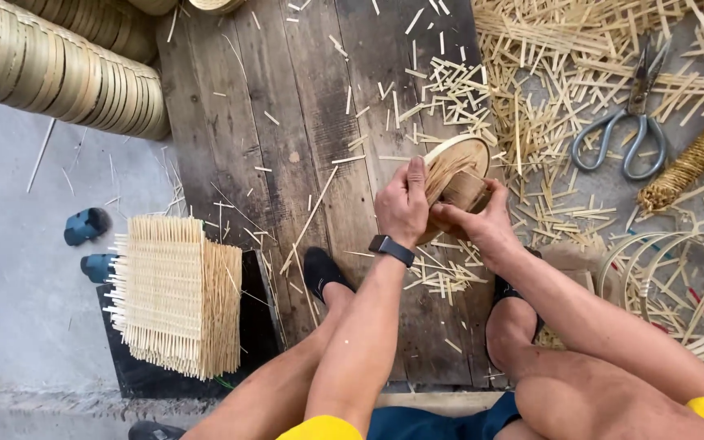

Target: Weaving and trimming bamboo strips to create small circular baskets.

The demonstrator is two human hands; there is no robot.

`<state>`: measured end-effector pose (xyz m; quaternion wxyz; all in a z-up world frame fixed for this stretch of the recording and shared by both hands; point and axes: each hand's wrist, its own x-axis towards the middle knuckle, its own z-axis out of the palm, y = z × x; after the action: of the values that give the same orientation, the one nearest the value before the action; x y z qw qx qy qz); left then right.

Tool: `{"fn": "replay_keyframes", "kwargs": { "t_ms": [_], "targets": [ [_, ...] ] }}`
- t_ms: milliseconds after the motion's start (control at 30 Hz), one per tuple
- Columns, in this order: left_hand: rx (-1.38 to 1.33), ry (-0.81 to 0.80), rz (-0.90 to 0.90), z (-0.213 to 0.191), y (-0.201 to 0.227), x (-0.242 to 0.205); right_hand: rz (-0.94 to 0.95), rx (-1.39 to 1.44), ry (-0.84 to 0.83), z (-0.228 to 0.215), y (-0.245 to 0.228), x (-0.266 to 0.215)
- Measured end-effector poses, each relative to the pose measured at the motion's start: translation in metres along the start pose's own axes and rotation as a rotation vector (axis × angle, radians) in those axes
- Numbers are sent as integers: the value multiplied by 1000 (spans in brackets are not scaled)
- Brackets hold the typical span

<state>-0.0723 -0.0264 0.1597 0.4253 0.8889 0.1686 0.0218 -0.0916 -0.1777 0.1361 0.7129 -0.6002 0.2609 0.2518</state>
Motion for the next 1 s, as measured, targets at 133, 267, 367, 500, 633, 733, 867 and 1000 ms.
{"fn": "replay_keyframes", "kwargs": {
  "t_ms": [133,267,367,500,633,733,867,1000],
  "targets": [
    [31,-7,139,-3,-11,15,-60,63,-31,5,14,0],
    [-46,44,253,-14,-9,21,-135,148,-48,11,13,-4],
    [9,-124,-112,6,-61,34,-99,145,-84,5,1,-15],
    [-118,-35,-148,-25,-142,30,-121,256,-230,-34,4,-18],
    [59,-579,-394,-57,-208,21,-296,372,-279,-64,-8,-19],
    [-175,-665,-890,-66,-188,14,-380,304,-170,-72,-22,-26],
    [-1012,-121,-754,-54,-138,78,-368,370,-124,-73,-25,-29],
    [-1064,78,-409,-3,-132,81,-382,332,-170,-70,-7,-19]
  ]
}}
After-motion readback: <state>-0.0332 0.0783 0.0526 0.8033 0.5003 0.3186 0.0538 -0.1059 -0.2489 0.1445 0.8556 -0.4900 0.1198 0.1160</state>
